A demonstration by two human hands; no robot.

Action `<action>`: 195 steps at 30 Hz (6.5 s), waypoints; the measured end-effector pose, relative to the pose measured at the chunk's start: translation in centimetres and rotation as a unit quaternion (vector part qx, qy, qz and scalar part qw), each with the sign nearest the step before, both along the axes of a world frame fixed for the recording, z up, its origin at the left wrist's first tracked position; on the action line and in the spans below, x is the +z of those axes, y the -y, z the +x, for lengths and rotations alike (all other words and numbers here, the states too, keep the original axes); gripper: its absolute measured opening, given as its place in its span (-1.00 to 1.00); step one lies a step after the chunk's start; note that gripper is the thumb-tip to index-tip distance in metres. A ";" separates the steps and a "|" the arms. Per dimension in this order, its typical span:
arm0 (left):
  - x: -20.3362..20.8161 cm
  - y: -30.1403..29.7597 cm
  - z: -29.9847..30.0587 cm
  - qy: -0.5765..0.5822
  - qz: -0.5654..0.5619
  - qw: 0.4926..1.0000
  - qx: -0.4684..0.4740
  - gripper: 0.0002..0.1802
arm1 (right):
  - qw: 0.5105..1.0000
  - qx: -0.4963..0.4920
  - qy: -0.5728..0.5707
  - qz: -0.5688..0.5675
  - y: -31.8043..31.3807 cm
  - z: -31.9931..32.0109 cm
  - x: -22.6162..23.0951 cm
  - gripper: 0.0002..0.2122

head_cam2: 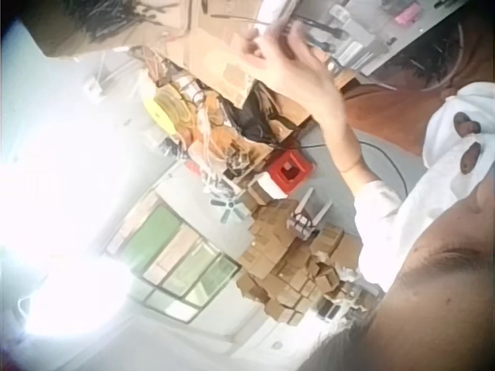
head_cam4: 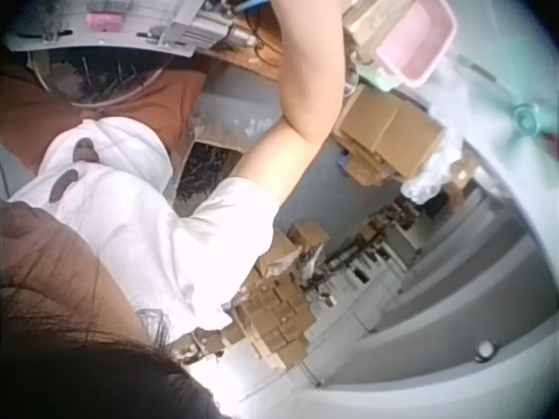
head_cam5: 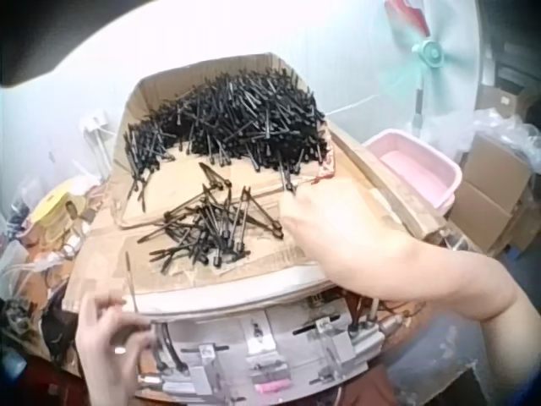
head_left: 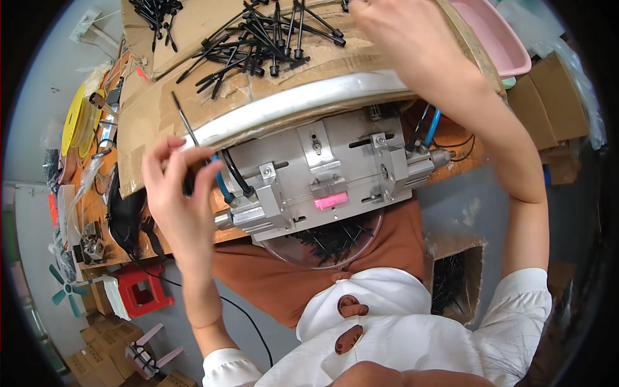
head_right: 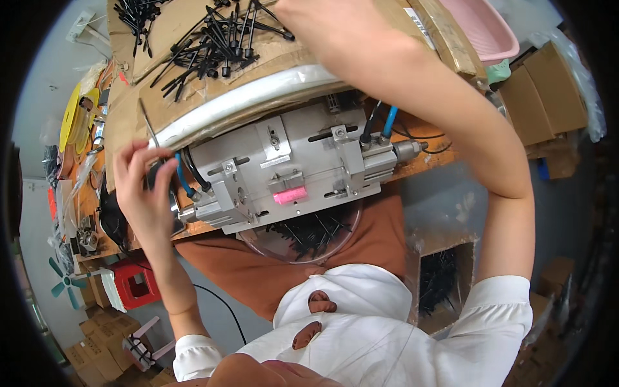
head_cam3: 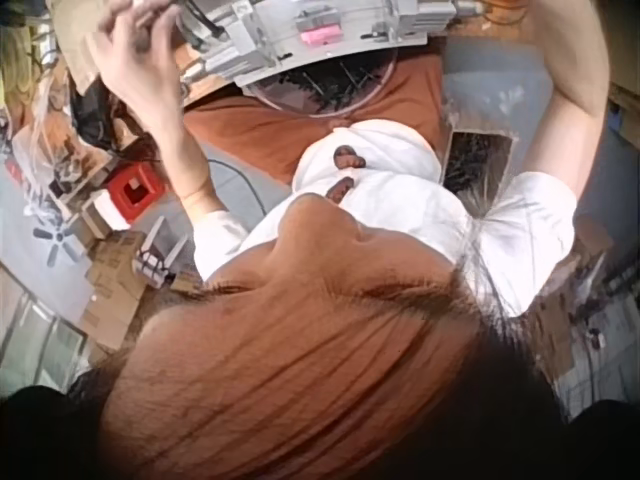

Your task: The person picks up a cable tie from a cardboard box, places it into a machine, and presses a pink lever. They then remove the cable tie and drop it into a clear bowl, repeating the process.

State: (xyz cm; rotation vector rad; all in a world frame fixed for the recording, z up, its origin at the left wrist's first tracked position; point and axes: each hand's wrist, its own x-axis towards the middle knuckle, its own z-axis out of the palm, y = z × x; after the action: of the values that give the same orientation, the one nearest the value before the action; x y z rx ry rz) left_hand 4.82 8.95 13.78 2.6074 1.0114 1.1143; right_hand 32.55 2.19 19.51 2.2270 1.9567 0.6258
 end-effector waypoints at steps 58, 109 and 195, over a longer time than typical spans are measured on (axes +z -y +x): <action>5.9 -8.4 5.5 0.114 -0.323 0.908 -0.240 -0.81 | 0.911 0.158 -0.255 0.283 4.7 -4.3 -6.0 -0.89; -1.0 2.8 2.0 0.011 -0.038 0.998 -0.040 -0.60 | 0.909 0.258 -0.263 0.193 5.7 -6.7 -7.0 -0.54; 10.2 -11.4 1.9 0.007 -0.395 0.880 -0.266 -0.78 | 0.936 0.320 -0.135 0.060 -9.4 1.2 -1.2 -0.83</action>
State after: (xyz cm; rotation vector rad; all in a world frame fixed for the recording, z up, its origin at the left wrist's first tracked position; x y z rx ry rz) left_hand 6.70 20.36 23.96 1.9853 0.5095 0.4391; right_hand 33.77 11.61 18.35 1.7742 2.8916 0.5202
